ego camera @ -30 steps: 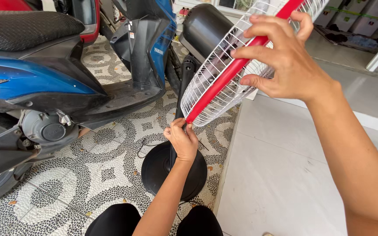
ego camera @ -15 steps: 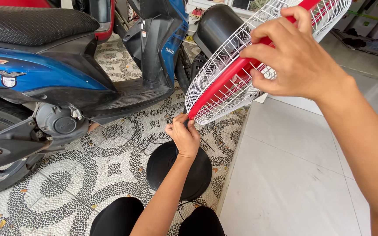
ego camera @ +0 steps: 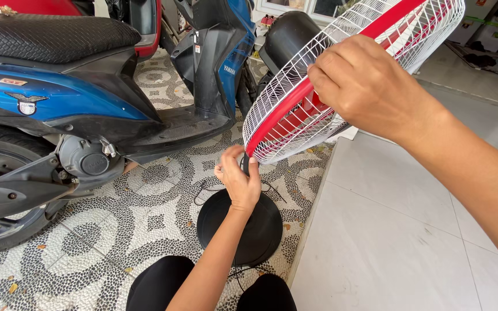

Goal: The person assembles a standing electric fan by attaching the fan blade to the motor hub, securing it with a nut, and then fitting the front and rear wire cages. They use a screwdriver to tighten the cage fastener and wipe the fan base with a cloth.

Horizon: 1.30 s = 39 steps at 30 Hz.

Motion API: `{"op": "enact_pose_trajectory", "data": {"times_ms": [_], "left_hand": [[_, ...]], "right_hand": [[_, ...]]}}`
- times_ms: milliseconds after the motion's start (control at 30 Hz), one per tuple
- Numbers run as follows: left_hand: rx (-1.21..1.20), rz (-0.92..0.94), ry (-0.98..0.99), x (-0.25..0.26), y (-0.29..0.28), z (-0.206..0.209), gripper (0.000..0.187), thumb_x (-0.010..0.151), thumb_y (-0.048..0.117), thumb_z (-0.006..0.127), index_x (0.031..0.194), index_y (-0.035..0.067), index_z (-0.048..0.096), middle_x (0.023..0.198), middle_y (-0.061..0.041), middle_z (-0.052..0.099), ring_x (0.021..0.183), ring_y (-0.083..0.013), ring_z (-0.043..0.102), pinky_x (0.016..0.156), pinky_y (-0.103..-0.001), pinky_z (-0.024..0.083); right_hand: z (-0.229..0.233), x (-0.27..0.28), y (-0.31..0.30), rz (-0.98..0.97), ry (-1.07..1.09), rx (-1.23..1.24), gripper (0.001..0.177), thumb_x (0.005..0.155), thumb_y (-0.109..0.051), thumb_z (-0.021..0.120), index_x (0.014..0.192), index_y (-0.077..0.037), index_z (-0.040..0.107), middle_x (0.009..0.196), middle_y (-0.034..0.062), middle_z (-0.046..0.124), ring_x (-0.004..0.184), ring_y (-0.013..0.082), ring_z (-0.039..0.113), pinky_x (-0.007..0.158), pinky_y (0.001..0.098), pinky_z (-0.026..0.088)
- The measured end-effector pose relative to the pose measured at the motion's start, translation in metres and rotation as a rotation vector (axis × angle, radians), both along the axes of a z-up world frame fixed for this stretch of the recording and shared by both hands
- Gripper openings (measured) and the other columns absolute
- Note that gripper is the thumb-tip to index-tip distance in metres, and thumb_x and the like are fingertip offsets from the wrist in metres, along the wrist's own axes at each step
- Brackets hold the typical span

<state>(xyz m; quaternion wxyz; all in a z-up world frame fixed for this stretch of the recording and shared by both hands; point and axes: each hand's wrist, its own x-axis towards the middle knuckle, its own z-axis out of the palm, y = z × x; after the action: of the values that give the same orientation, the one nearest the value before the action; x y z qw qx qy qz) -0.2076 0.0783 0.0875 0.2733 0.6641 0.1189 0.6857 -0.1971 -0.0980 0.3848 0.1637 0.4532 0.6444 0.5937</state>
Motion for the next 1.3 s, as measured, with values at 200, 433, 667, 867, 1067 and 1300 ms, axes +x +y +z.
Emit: {"op": "enact_pose_trajectory", "data": {"times_ms": [200, 433, 667, 867, 1067, 1300], "left_hand": [[0.17, -0.046, -0.199, -0.023, -0.017, 0.09, 0.041, 0.096, 0.021, 0.071, 0.128, 0.002, 0.056, 0.125, -0.019, 0.059, 0.113, -0.0359, 0.054, 0.1, -0.042, 0.044], [0.389, 0.074, -0.102, -0.035, -0.011, 0.121, 0.026, 0.102, 0.008, 0.07, 0.126, -0.001, 0.065, 0.111, -0.011, 0.066, 0.093, -0.0273, 0.064, 0.082, -0.037, 0.054], [0.352, 0.113, -0.095, -0.032, -0.013, 0.119, 0.022, 0.103, 0.009, 0.07, 0.124, 0.002, 0.066, 0.107, -0.01, 0.066, 0.093, -0.0257, 0.065, 0.081, -0.036, 0.055], [0.325, 0.025, -0.096, -0.042, -0.013, 0.115, 0.03, 0.098, 0.018, 0.075, 0.121, 0.002, 0.064, 0.108, -0.012, 0.064, 0.096, -0.0285, 0.067, 0.081, -0.037, 0.056], [0.414, 0.227, 0.021, -0.046, -0.016, 0.111, 0.028, 0.102, 0.013, 0.074, 0.127, 0.003, 0.065, 0.102, -0.007, 0.066, 0.086, -0.0232, 0.069, 0.074, -0.034, 0.057], [0.355, 0.221, 0.027, -0.045, -0.017, 0.118, 0.023, 0.103, 0.008, 0.067, 0.125, 0.005, 0.062, 0.109, -0.008, 0.066, 0.093, -0.0248, 0.07, 0.078, -0.034, 0.057]], "right_hand": [[-0.003, 0.01, 0.002, 0.041, 0.002, 0.002, 0.019, 0.086, -0.011, 0.073, 0.1, 0.002, 0.072, 0.1, 0.0081, 0.068, 0.098, 0.023, 0.065, 0.09, 0.0365, 0.052], [0.0, 0.016, 0.004, 0.03, 0.01, -0.026, 0.02, 0.091, -0.01, 0.073, 0.107, 0.001, 0.07, 0.105, 0.0081, 0.067, 0.105, 0.0234, 0.066, 0.095, 0.0371, 0.051], [0.006, 0.005, 0.009, 0.078, -0.079, 0.013, 0.017, 0.084, -0.01, 0.072, 0.098, -0.001, 0.07, 0.099, 0.0073, 0.07, 0.099, 0.0191, 0.068, 0.089, 0.0337, 0.052], [0.008, 0.003, 0.005, 0.123, -0.098, 0.001, 0.013, 0.084, -0.009, 0.073, 0.096, -0.003, 0.073, 0.096, 0.0073, 0.072, 0.098, 0.0189, 0.071, 0.09, 0.0329, 0.055], [0.007, 0.006, 0.004, 0.146, -0.16, -0.01, 0.013, 0.087, -0.01, 0.073, 0.098, -0.004, 0.074, 0.099, 0.0075, 0.073, 0.103, 0.019, 0.071, 0.089, 0.0326, 0.054], [0.009, 0.008, 0.007, 0.14, -0.155, -0.006, 0.014, 0.087, -0.013, 0.071, 0.097, -0.004, 0.074, 0.095, 0.0053, 0.072, 0.097, 0.018, 0.071, 0.087, 0.0313, 0.054]]}}
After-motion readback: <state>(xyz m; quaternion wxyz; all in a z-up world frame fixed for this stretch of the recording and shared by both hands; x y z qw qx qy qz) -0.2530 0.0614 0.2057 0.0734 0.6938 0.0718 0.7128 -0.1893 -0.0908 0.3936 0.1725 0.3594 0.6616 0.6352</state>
